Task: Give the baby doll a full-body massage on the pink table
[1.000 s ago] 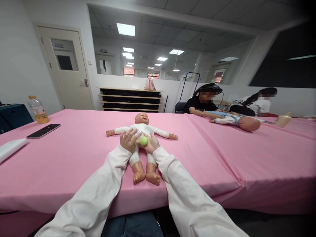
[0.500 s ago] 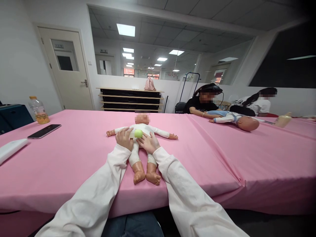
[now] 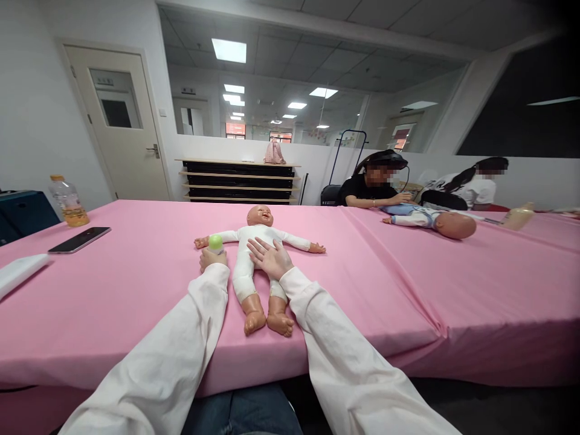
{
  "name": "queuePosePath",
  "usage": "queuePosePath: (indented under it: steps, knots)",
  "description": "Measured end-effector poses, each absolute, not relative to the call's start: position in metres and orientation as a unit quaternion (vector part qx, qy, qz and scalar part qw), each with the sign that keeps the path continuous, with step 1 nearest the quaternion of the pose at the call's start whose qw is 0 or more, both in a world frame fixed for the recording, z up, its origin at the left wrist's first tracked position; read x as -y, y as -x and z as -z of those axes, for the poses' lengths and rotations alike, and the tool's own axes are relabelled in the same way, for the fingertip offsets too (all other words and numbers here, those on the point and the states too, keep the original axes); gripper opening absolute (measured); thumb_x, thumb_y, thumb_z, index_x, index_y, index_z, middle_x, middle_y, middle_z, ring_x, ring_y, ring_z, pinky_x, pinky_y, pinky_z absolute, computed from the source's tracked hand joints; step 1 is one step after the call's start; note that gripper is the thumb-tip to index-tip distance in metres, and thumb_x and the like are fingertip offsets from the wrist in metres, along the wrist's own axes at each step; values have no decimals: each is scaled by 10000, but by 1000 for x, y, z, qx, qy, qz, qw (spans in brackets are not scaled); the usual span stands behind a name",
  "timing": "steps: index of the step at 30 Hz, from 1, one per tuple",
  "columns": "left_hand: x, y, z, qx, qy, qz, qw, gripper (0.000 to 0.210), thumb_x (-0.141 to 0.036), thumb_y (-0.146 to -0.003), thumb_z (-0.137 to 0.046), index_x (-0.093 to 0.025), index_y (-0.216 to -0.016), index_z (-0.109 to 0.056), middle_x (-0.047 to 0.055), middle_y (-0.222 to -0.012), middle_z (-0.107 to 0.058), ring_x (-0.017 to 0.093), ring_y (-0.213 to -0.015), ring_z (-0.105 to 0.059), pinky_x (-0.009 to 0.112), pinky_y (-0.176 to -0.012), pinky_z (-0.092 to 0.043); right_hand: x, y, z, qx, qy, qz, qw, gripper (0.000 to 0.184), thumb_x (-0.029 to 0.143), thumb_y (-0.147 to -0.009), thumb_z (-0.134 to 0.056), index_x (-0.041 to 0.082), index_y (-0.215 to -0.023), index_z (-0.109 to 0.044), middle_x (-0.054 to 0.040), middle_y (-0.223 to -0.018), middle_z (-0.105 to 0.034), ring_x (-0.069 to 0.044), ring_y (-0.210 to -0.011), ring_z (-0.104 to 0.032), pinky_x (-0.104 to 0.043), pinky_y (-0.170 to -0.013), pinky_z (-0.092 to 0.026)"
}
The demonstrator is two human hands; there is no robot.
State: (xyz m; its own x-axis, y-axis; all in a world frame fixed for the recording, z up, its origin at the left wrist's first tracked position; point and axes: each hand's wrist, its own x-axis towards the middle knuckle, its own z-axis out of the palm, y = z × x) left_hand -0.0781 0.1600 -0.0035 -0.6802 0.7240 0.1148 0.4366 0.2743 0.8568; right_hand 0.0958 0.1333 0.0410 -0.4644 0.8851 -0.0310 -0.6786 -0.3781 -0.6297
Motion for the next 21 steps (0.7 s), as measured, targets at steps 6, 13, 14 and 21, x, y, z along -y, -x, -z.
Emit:
queuePosePath:
  steps: [6,13,14,21]
  knots:
    - [-149,64,-10,-753,-256,-607,10,518,-208,-742,-499,-74,-1224,-363,249,-1240,-404,345,-1178,-407,483,-921,-360,-134,-95,-39,282,180,-810,482,484,421,-927,-188,111,-1146,-487,-142,-1262,-517,-170,-1067,-568,-321,-835,-473]
    - [-116,46,-19,-410,-687,-567,-196,423,-240,-770,-426,-103,-1166,-483,158,-1109,-572,256,-1086,-508,403,-966,-347,-120,-89,-46,428,252,-707,505,544,370,-935,-126,107,-997,-598,-110,-1053,-659,-116,-975,-618,-282,-817,-501]
    - [-109,41,-20,-365,-740,-531,-194,426,-252,-790,-412,-112,-1186,-485,152,-1141,-570,248,-1100,-507,399,-978,-337,-115,-82,-46,466,289,-662,511,566,350,-935,-109,101,-944,-617,-100,-979,-684,-96,-954,-621,-234,-777,-504]
    - [-91,28,-29,-280,-840,-412,-216,447,-299,-883,-302,-170,-1270,-486,107,-1352,-442,251,-1293,-334,450,-1092,-108,-86,7,-35,431,685,-36,586,402,385,-906,-336,203,-1187,-560,-129,-1264,-525,-220,-1237,-426,-383,-851,-474]
